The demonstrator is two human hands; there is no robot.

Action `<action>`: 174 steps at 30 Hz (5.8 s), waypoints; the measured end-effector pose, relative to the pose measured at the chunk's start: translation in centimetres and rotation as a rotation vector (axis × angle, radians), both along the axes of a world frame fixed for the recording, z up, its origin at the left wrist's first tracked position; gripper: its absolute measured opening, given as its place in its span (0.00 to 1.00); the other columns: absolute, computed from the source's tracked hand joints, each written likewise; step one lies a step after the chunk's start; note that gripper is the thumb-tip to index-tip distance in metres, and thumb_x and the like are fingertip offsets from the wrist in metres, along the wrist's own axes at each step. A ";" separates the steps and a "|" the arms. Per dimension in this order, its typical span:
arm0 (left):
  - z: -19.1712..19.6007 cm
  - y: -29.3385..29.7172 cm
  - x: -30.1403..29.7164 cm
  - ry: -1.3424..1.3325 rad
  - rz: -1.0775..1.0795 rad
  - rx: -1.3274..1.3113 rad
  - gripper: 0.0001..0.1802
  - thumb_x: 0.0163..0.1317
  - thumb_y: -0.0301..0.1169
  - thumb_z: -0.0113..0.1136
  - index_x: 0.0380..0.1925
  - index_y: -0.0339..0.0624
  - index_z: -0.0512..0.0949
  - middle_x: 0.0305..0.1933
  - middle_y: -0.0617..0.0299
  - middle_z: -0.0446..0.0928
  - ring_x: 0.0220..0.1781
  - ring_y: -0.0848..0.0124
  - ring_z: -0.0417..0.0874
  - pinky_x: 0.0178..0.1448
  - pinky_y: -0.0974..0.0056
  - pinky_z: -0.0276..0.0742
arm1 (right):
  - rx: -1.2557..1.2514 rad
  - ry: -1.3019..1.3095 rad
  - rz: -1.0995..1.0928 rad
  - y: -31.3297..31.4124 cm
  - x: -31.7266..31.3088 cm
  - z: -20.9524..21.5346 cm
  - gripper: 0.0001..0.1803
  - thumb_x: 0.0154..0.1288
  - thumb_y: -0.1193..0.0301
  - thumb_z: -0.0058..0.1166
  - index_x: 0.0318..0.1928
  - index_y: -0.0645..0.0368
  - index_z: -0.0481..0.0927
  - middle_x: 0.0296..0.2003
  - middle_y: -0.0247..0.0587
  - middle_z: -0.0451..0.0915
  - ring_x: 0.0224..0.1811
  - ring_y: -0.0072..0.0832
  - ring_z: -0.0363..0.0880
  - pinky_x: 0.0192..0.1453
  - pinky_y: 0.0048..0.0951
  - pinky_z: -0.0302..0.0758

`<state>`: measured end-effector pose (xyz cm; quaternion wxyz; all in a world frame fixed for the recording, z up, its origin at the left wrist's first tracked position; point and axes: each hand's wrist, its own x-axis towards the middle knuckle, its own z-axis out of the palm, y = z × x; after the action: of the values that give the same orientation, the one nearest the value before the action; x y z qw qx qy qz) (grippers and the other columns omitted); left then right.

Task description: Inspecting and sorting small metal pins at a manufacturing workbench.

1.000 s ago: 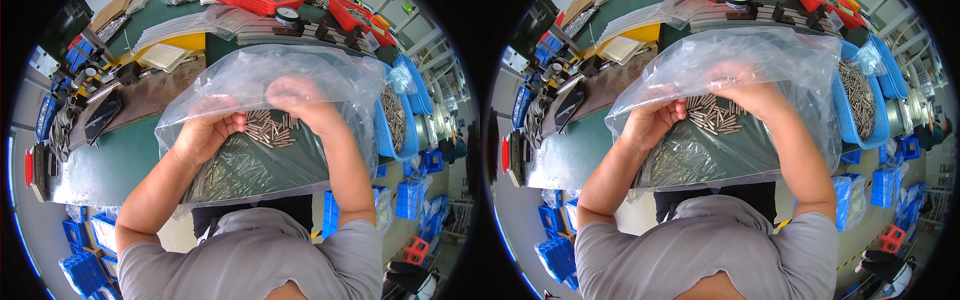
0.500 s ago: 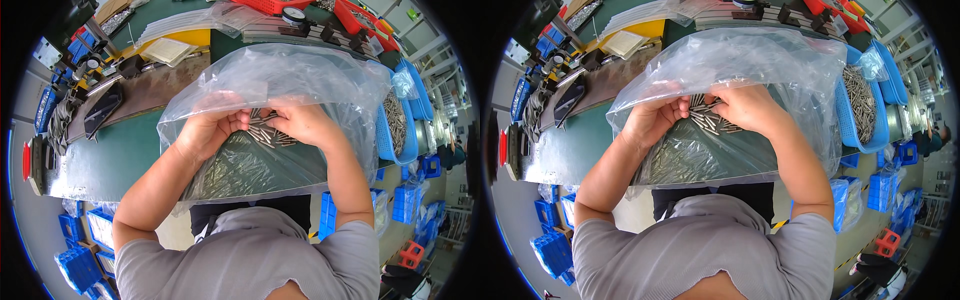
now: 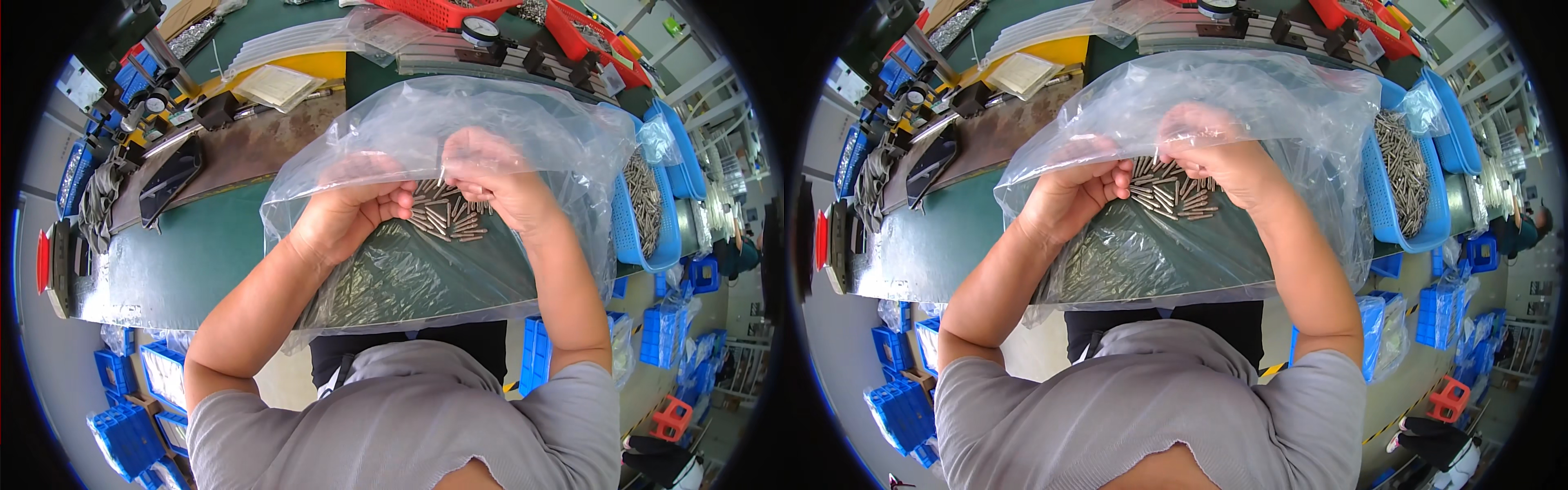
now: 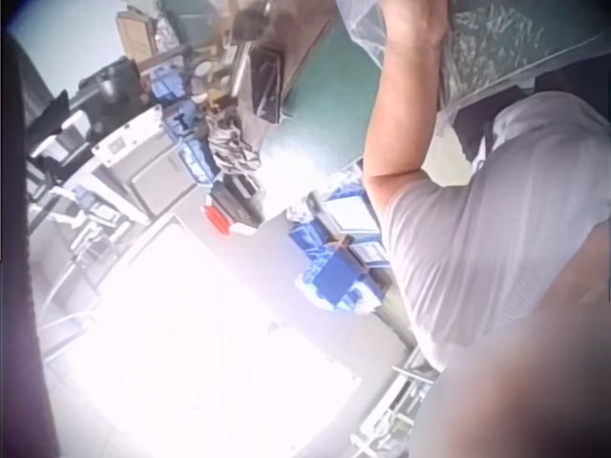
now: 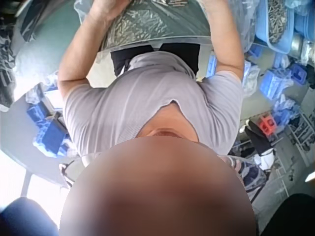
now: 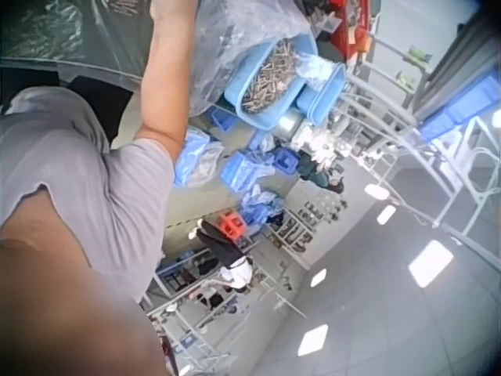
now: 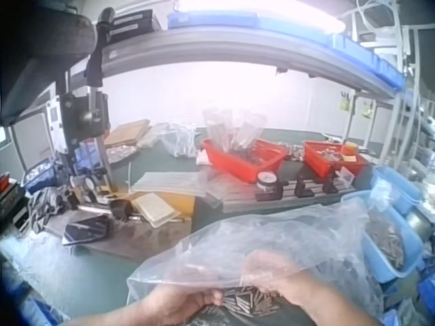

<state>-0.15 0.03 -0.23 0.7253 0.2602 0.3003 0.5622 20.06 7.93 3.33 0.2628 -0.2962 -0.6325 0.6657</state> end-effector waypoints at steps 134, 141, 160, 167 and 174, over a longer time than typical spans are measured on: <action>1.0 -0.4 0.7 0.098 -0.026 -0.025 0.06 0.59 0.25 0.56 0.35 0.33 0.75 0.33 0.55 0.77 0.30 0.67 0.79 0.39 0.65 0.76 | 0.323 -0.122 0.127 -0.2 0.6 0.0 0.07 0.62 0.70 0.53 0.37 0.61 0.75 0.30 0.28 0.73 0.32 0.16 0.69 0.32 0.20 0.66; 1.1 -0.5 0.7 0.132 -0.070 -0.004 0.07 0.60 0.25 0.55 0.37 0.33 0.74 0.35 0.54 0.78 0.34 0.68 0.81 0.40 0.66 0.78 | 0.194 -0.136 0.158 -0.5 0.1 0.0 0.07 0.63 0.71 0.54 0.36 0.63 0.76 0.31 0.31 0.74 0.35 0.18 0.71 0.40 0.21 0.69; 0.4 -0.4 0.4 0.042 -0.081 -0.007 0.09 0.62 0.25 0.53 0.40 0.31 0.74 0.36 0.53 0.78 0.35 0.68 0.81 0.43 0.65 0.79 | -0.308 0.012 0.111 -0.2 -0.9 -1.0 0.11 0.62 0.65 0.56 0.41 0.57 0.74 0.27 0.26 0.69 0.24 0.09 0.61 0.22 0.11 0.55; 0.0 0.6 1.0 0.008 -0.101 0.020 0.07 0.61 0.23 0.52 0.38 0.31 0.74 0.34 0.54 0.78 0.34 0.67 0.81 0.41 0.65 0.79 | 0.181 -0.041 0.119 -0.8 -0.9 -0.2 0.07 0.62 0.69 0.55 0.37 0.60 0.77 0.32 0.30 0.76 0.36 0.17 0.73 0.39 0.20 0.70; -0.2 -0.4 0.2 0.069 0.013 -0.027 0.06 0.60 0.24 0.53 0.37 0.34 0.73 0.33 0.53 0.78 0.32 0.66 0.81 0.38 0.62 0.79 | 0.610 -0.300 -0.103 -3.1 -0.4 1.4 0.07 0.58 0.71 0.56 0.31 0.62 0.74 0.21 0.36 0.74 0.24 0.19 0.71 0.29 0.27 0.69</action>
<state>0.04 -0.40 -0.44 0.7142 0.2677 0.3345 0.5535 19.65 4.79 4.78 0.2767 -0.3301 -0.8182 0.3807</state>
